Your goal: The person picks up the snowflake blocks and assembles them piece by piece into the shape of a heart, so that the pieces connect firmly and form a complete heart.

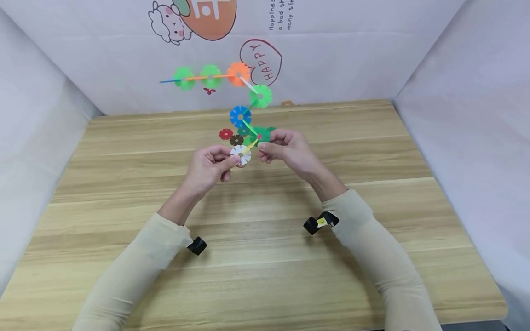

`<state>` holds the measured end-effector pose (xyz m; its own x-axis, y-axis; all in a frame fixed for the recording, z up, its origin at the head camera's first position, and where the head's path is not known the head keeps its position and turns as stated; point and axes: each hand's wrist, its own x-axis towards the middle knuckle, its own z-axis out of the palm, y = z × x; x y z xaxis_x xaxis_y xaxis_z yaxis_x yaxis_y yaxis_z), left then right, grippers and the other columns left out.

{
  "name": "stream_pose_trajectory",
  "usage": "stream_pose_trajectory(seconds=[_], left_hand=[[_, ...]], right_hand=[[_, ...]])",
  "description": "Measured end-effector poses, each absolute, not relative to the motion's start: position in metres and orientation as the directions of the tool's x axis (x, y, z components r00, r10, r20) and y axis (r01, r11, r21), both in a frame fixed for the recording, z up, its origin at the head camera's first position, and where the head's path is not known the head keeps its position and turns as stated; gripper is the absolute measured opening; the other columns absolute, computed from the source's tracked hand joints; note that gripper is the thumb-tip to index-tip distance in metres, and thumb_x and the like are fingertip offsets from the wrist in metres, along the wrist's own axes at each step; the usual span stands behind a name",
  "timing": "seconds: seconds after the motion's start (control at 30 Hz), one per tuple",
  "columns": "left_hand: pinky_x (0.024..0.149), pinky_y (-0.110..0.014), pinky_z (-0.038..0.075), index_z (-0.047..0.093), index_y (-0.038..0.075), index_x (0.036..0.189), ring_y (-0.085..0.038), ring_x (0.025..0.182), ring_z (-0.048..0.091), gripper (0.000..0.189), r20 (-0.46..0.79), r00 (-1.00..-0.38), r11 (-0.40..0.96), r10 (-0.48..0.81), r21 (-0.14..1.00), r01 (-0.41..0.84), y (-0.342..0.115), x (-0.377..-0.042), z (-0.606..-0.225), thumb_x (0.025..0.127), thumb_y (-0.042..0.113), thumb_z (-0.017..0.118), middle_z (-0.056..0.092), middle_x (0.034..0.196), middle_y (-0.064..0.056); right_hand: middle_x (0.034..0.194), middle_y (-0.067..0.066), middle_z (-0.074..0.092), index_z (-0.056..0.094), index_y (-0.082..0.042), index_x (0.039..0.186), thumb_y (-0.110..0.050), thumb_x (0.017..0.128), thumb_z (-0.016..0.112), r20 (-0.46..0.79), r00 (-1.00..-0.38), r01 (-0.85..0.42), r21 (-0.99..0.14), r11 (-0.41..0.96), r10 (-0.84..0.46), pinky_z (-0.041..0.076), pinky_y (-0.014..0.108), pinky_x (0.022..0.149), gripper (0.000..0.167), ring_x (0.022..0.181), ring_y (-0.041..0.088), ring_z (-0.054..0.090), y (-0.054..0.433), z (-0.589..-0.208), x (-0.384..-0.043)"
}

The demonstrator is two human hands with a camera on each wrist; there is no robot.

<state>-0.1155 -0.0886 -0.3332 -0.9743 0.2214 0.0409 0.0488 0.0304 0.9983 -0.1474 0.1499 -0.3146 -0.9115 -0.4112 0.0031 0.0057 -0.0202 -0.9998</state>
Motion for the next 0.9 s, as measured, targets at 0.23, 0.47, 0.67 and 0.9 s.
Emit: stream_pose_trajectory(seconds=[0.23, 0.47, 0.67, 0.9], left_hand=[[0.045, -0.021, 0.044, 0.071, -0.006, 0.100, -0.013, 0.042, 0.050, 0.013, 0.106, -0.986, -0.046, 0.131, 0.994, 0.101, -0.072, -0.113, -0.341, 0.097, 0.006, 0.075, 0.079, 0.094, -0.018], [0.042, -0.022, 0.043, 0.072, -0.008, 0.101, -0.012, 0.040, 0.049, 0.015, 0.134, -0.988, -0.117, 0.074, 0.985, 0.125, -0.058, -0.112, -0.347, 0.096, 0.005, 0.075, 0.079, 0.097, -0.021], [0.048, -0.021, 0.045, 0.076, -0.002, 0.105, -0.014, 0.045, 0.050, 0.019, 0.123, -0.991, -0.095, 0.057, 0.989, 0.117, -0.052, -0.111, -0.347, 0.095, 0.013, 0.079, 0.075, 0.094, -0.009], [0.053, -0.021, 0.050, 0.077, 0.001, 0.115, -0.014, 0.051, 0.051, 0.027, 0.081, -0.990, -0.057, 0.119, 0.996, 0.075, -0.057, -0.113, -0.347, 0.097, 0.021, 0.078, 0.076, 0.098, -0.009]], right_hand=[[0.088, 0.003, 0.077, 0.073, -0.008, 0.100, 0.000, 0.102, 0.064, 0.114, -0.954, -0.084, -0.989, -0.119, -0.279, 0.064, 0.030, 0.078, 0.012, 0.081, 0.015, 0.075, 0.144, -0.320, -0.146], [0.089, -0.001, 0.076, 0.075, -0.010, 0.098, -0.002, 0.099, 0.069, 0.080, -0.961, -0.074, -0.997, -0.033, -0.264, 0.061, 0.026, 0.074, 0.010, 0.079, 0.014, 0.071, 0.137, -0.335, -0.138], [0.089, -0.002, 0.073, 0.074, -0.012, 0.098, 0.000, 0.100, 0.067, 0.116, -0.961, -0.108, -0.993, -0.043, -0.250, 0.059, 0.023, 0.073, 0.014, 0.077, 0.012, 0.067, 0.132, -0.339, -0.130], [0.086, -0.001, 0.072, 0.074, -0.015, 0.098, -0.001, 0.102, 0.065, 0.119, -0.969, -0.098, -0.989, -0.108, -0.216, 0.059, 0.023, 0.072, 0.017, 0.079, 0.012, 0.069, 0.136, -0.338, -0.130]])
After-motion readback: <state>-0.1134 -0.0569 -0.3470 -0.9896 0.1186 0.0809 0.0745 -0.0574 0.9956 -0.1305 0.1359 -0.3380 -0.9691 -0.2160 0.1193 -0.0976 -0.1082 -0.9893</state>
